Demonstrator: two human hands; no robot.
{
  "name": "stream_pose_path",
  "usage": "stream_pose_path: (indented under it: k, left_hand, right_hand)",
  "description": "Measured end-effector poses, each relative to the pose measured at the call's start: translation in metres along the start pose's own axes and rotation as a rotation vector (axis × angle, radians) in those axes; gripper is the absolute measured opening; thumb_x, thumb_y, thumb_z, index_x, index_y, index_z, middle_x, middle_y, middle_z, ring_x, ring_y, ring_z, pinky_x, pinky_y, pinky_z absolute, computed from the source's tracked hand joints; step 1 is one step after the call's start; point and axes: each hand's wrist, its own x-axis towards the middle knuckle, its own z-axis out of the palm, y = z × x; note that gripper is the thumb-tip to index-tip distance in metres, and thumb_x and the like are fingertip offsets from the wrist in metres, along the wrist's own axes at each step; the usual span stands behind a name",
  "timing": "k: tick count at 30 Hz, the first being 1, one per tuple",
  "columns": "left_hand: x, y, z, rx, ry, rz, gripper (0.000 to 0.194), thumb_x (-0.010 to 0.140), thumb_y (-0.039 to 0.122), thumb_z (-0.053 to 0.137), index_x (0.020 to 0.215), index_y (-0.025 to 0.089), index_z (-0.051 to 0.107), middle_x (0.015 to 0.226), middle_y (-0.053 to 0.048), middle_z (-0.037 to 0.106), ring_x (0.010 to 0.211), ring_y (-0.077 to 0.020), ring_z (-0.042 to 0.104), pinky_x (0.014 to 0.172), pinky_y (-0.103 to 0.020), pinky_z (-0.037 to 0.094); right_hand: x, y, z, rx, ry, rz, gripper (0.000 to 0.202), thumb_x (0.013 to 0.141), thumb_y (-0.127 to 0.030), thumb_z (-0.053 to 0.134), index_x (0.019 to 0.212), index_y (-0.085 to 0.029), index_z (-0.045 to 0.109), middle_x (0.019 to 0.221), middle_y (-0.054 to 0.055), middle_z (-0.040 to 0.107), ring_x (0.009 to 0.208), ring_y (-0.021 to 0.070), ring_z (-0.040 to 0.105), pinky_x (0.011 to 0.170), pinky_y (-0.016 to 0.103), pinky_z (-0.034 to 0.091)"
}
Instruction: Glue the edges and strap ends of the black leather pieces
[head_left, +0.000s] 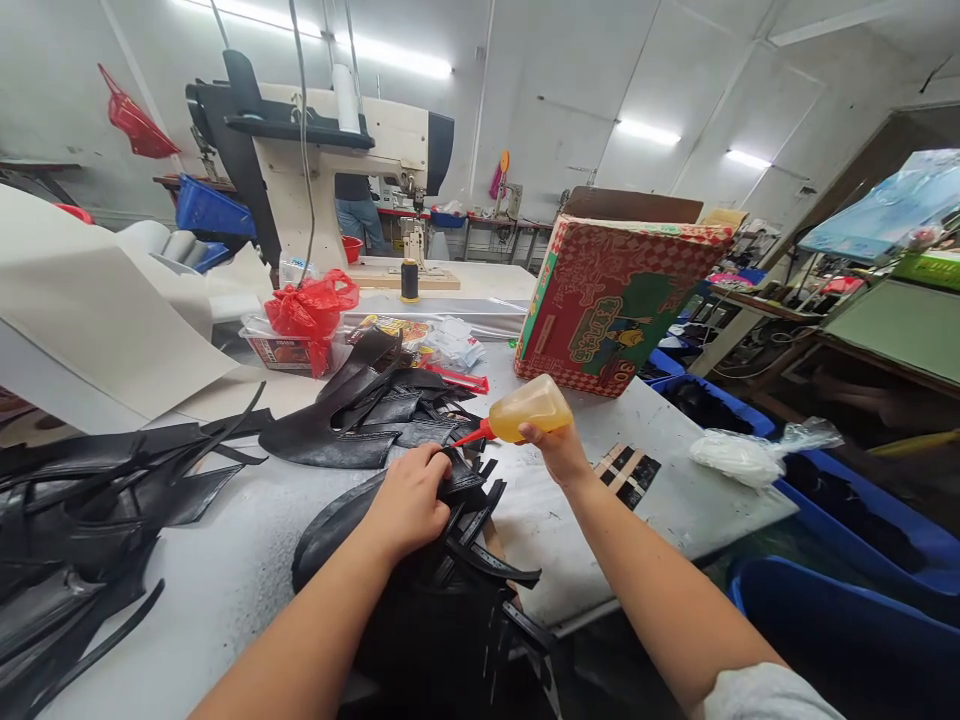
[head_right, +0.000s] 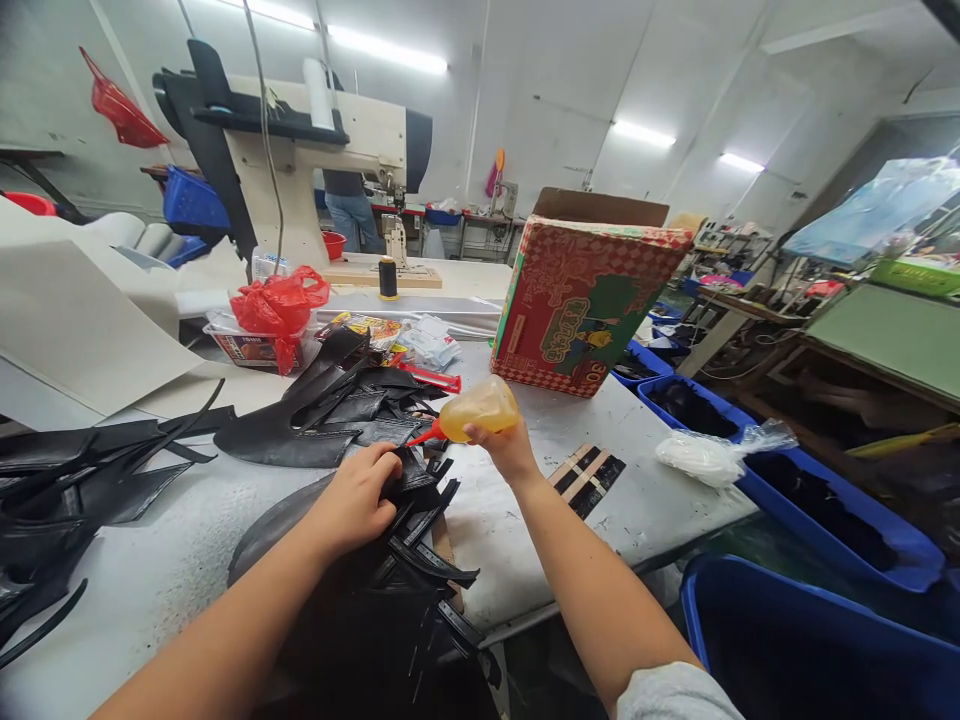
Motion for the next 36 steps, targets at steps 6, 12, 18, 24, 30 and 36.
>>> stream_pose_path:
  k: [6, 12, 18, 24, 30, 36]
  left_hand:
    - [0.001, 0.001, -0.001, -0.017, 0.002, -0.003, 0.030, 0.059, 0.006, 0.046, 0.086, 0.020, 0.051, 0.117, -0.010, 0.051, 0.111, -0.0268, 0.048, 0.091, -0.040, 0.039]
    - [0.002, 0.000, 0.000, 0.000, 0.000, 0.003, 0.030, 0.060, 0.008, 0.046, 0.086, 0.021, 0.051, 0.114, -0.009, 0.053, 0.108, -0.0259, 0.049, 0.090, -0.039, 0.039]
    - [0.002, -0.002, 0.003, 0.016, 0.025, 0.020, 0.030, 0.060, 0.008, 0.046, 0.086, 0.021, 0.052, 0.115, -0.009, 0.052, 0.109, -0.0263, 0.048, 0.092, -0.040, 0.038]
    - [0.002, -0.001, 0.003, 0.003, 0.030, 0.006, 0.031, 0.059, 0.007, 0.047, 0.085, 0.021, 0.052, 0.117, -0.008, 0.051, 0.110, -0.0269, 0.048, 0.094, -0.042, 0.037]
    - [0.003, -0.002, 0.004, 0.013, 0.032, 0.009, 0.028, 0.059, 0.008, 0.047, 0.084, 0.020, 0.051, 0.118, -0.009, 0.050, 0.108, -0.0272, 0.048, 0.092, -0.041, 0.038]
    - [0.003, -0.003, 0.004, 0.020, 0.030, -0.004, 0.028, 0.060, 0.009, 0.047, 0.085, 0.020, 0.050, 0.120, -0.009, 0.049, 0.111, -0.0275, 0.047, 0.092, -0.040, 0.038]
  right_hand:
    - [-0.001, -0.001, -0.004, 0.001, 0.001, 0.022, 0.044, 0.047, -0.030, 0.086, 0.083, -0.022, 0.062, 0.071, -0.001, 0.065, 0.063, 0.0181, 0.061, 0.043, 0.024, 0.051]
    - [-0.004, -0.005, -0.008, -0.030, -0.019, 0.020, 0.042, 0.047, -0.033, 0.086, 0.080, -0.021, 0.062, 0.071, -0.001, 0.065, 0.062, 0.0179, 0.059, 0.042, 0.024, 0.049]
    - [-0.009, -0.012, -0.012, -0.048, -0.042, 0.012, 0.041, 0.049, -0.034, 0.085, 0.080, -0.022, 0.063, 0.073, -0.001, 0.065, 0.068, 0.0185, 0.059, 0.052, 0.027, 0.052]
    - [-0.013, -0.016, -0.019, -0.068, -0.003, 0.035, 0.044, 0.045, -0.035, 0.087, 0.080, -0.022, 0.063, 0.069, 0.001, 0.064, 0.068, 0.0214, 0.059, 0.060, 0.033, 0.052]
    - [-0.020, -0.024, -0.023, -0.083, 0.006, 0.062, 0.045, 0.041, -0.037, 0.088, 0.075, -0.022, 0.063, 0.069, 0.002, 0.064, 0.065, 0.0213, 0.059, 0.065, 0.036, 0.052]
    - [-0.028, -0.024, -0.034, -0.153, -0.009, 0.025, 0.042, 0.042, -0.035, 0.088, 0.075, -0.023, 0.065, 0.070, 0.000, 0.066, 0.065, 0.0194, 0.060, 0.064, 0.033, 0.053]
